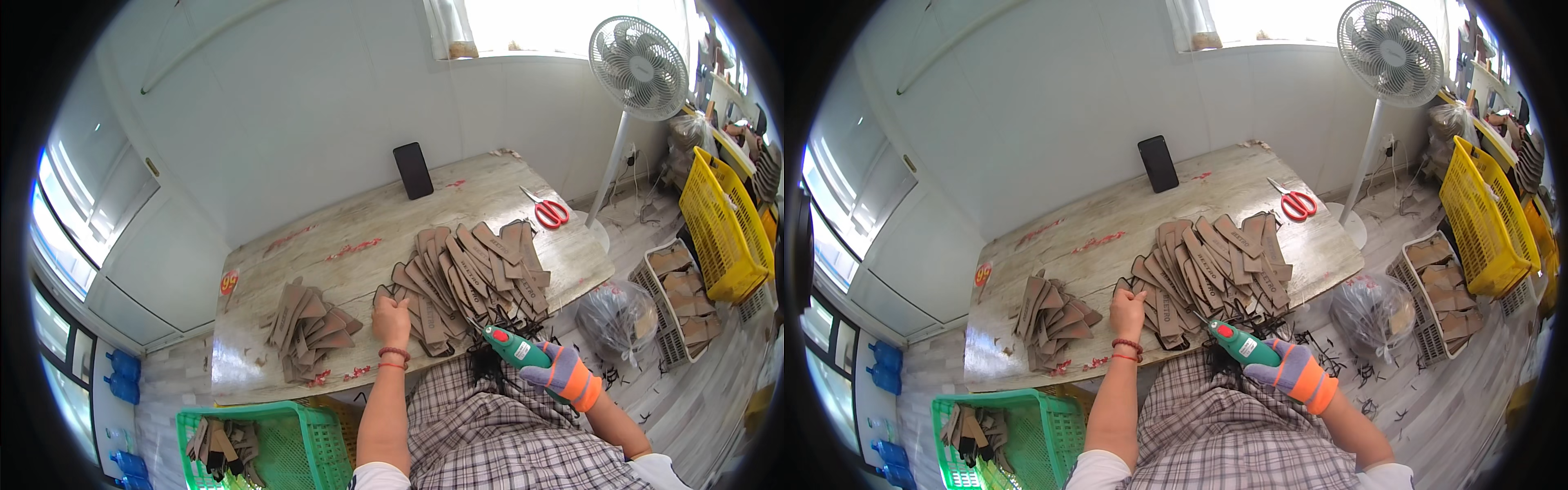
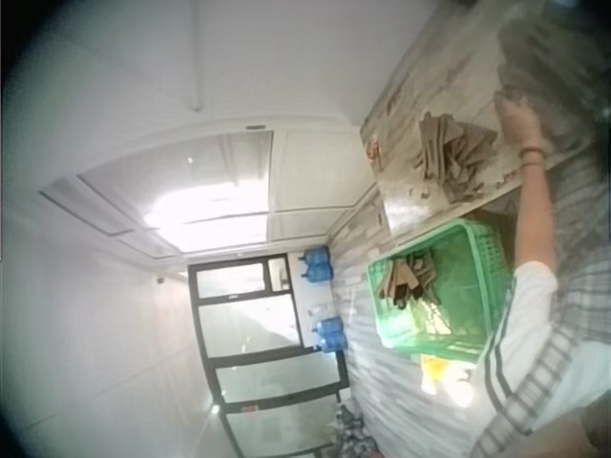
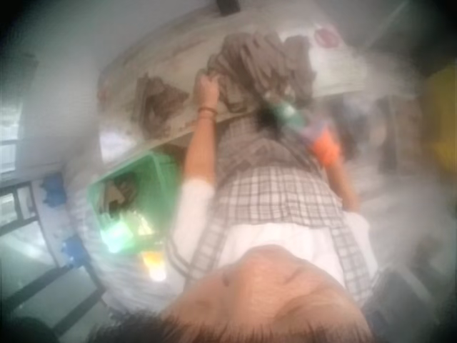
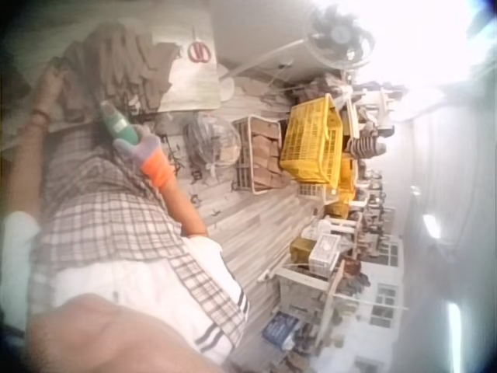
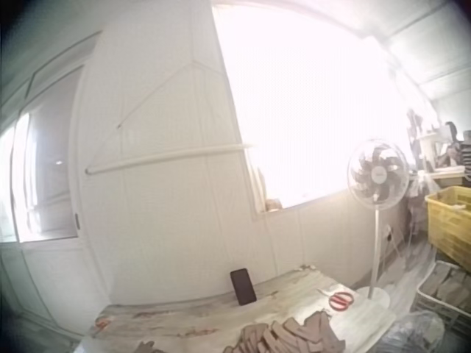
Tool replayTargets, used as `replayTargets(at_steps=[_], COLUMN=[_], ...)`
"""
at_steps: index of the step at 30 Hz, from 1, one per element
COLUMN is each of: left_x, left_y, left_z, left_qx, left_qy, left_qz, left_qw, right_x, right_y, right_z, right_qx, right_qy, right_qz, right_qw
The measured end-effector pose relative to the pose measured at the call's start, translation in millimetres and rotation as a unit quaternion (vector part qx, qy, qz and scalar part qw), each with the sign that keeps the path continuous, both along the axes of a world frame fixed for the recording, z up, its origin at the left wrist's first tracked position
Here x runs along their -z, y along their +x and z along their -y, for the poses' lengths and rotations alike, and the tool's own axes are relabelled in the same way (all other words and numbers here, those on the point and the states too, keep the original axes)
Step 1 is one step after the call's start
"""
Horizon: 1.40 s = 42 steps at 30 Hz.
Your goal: The person repeatedly picks up small cardboard pieces from a table, applies hot glue along their edges using a glue gun, and places them back on the table. The process is continuous and repetitive throughout the clip.
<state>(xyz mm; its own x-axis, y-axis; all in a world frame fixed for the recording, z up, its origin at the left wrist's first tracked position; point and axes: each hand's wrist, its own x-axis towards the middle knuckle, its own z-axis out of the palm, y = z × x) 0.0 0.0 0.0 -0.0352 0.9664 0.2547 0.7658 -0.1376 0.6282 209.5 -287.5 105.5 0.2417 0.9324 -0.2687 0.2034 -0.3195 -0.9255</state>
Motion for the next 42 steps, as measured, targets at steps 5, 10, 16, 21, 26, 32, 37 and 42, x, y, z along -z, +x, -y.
replayTargets(at_steps=[5,10,16,21,26,32,37,42], left_x=[-3.3,-58.5,-90.7,-99.3,-88.2,-89.1,-78.2,-85.6], left_y=[-17.3,-32.4,-12.7,25.5,50.6,58.6,58.6,57.1], left_z=[3.4,47.1,83.7,104.3,111.5,126.2,135.0,145.2], left_qx=[-0.028,0.038,0.119,0.146,0.156,0.176,0.203,0.211], left_qy=[-0.162,-0.041,-0.059,-0.099,-0.148,-0.207,-0.225,-0.247], left_qz=[0.41,0.578,0.625,0.663,0.691,0.687,0.672,0.64], left_qw=[0.897,0.814,0.769,0.727,0.69,0.674,0.676,0.696], right_x=[0.1,-5.5,-31.5,-34.2,-27.1,-24.2,-26.0,-25.9], right_y=[-9.4,-12.0,-25.3,-24.9,-18.3,-15.7,-15.7,-12.7], right_z=[-5.6,-13.2,-23.9,-23.5,-20.3,-17.8,-17.6,-17.0], right_qx=[-0.014,-0.001,0.026,0.034,0.063,0.089,0.098,0.104], right_qy=[0.009,-0.006,0.017,0.046,0.05,0.058,0.066,0.068], right_qz=[-0.027,-0.029,0.004,0.001,-0.037,-0.089,-0.098,-0.089], right_qw=[0.999,1.0,1.0,0.998,0.996,0.99,0.988,0.988])
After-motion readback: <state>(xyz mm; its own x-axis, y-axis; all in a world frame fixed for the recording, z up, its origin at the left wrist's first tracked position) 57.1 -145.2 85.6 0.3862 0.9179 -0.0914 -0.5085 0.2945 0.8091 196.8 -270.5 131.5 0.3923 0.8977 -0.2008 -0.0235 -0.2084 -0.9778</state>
